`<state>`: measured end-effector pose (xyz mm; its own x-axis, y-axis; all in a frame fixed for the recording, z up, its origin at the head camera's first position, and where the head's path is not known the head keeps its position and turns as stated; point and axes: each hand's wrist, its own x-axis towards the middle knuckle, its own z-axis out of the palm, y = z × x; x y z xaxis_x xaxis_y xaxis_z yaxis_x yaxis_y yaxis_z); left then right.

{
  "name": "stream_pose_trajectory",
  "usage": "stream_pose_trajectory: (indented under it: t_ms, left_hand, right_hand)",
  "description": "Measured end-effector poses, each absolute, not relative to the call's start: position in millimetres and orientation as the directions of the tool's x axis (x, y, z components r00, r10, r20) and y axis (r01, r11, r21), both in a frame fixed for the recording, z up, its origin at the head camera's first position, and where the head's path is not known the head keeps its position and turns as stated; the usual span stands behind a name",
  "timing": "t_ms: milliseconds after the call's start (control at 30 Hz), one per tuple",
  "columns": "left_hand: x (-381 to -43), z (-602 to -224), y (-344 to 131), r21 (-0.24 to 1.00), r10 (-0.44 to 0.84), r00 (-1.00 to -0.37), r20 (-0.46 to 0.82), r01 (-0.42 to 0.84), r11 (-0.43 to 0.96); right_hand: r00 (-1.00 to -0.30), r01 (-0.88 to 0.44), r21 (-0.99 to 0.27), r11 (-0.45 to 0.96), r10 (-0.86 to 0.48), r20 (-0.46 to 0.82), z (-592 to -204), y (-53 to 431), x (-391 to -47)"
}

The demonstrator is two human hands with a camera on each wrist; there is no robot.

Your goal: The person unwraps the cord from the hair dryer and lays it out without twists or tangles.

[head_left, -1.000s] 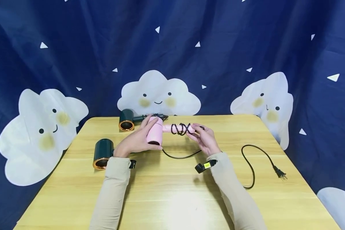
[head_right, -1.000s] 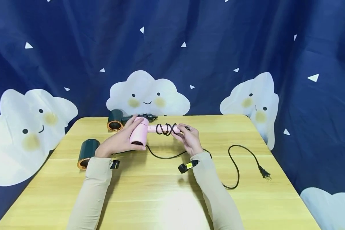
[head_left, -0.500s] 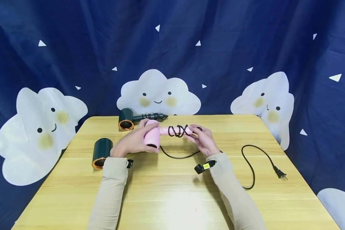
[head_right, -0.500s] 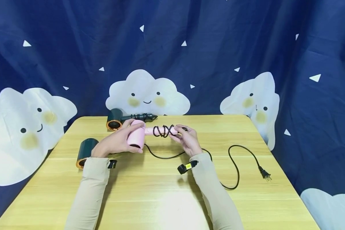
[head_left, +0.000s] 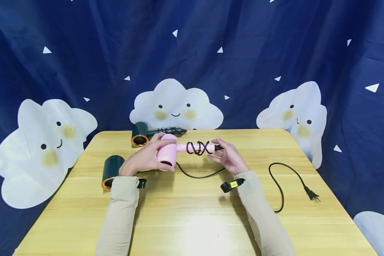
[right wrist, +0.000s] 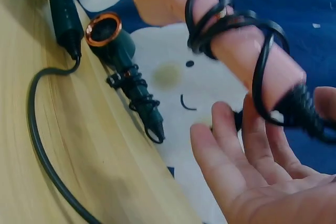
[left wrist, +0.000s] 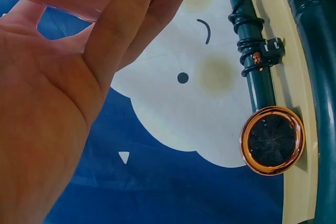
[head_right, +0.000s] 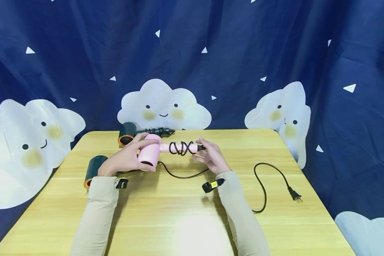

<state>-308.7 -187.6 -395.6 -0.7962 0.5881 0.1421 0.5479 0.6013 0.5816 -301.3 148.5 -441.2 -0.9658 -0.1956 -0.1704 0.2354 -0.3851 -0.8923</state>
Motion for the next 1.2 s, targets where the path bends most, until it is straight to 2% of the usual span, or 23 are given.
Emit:
stream_pose_trajectory:
  t_ms: [133, 367, 533, 800, 1000, 1200]
  left_hand:
    - [-307, -394, -189, 0.588, 0.574, -0.806, 0.144, 0.536, 0.605]
    - [-303, -389, -190, 0.594, 0.561, -0.815, 0.145, 0.525, 0.610]
    - [-303, -386, -191, 0.594, 0.562, -0.814, 0.150, 0.528, 0.606]
    - [-302, -384, -189, 0.608, 0.574, -0.808, 0.135, 0.525, 0.596]
    - [-302, -384, -187, 0.612, 0.593, -0.792, 0.143, 0.542, 0.576]
    - [-301, -385, -184, 0.630, 0.604, -0.785, 0.137, 0.539, 0.558]
  right_hand:
    - [-0.954, 0.275, -0.885, -0.375, -0.223, -0.202, -446, 156, -305]
    - [-0.945, 0.321, -0.856, -0.406, -0.195, -0.262, -454, 164, -306]
    - [-0.934, 0.347, -0.863, -0.367, -0.215, -0.285, -458, 163, -305]
    - [-0.908, 0.351, -0.890, -0.290, -0.340, -0.247, -469, 166, -307]
    - [-0.879, 0.364, -0.872, -0.328, -0.431, -0.205, -473, 173, -307]
    - [-0.881, 0.375, -0.850, -0.370, -0.427, -0.203, -472, 174, -306]
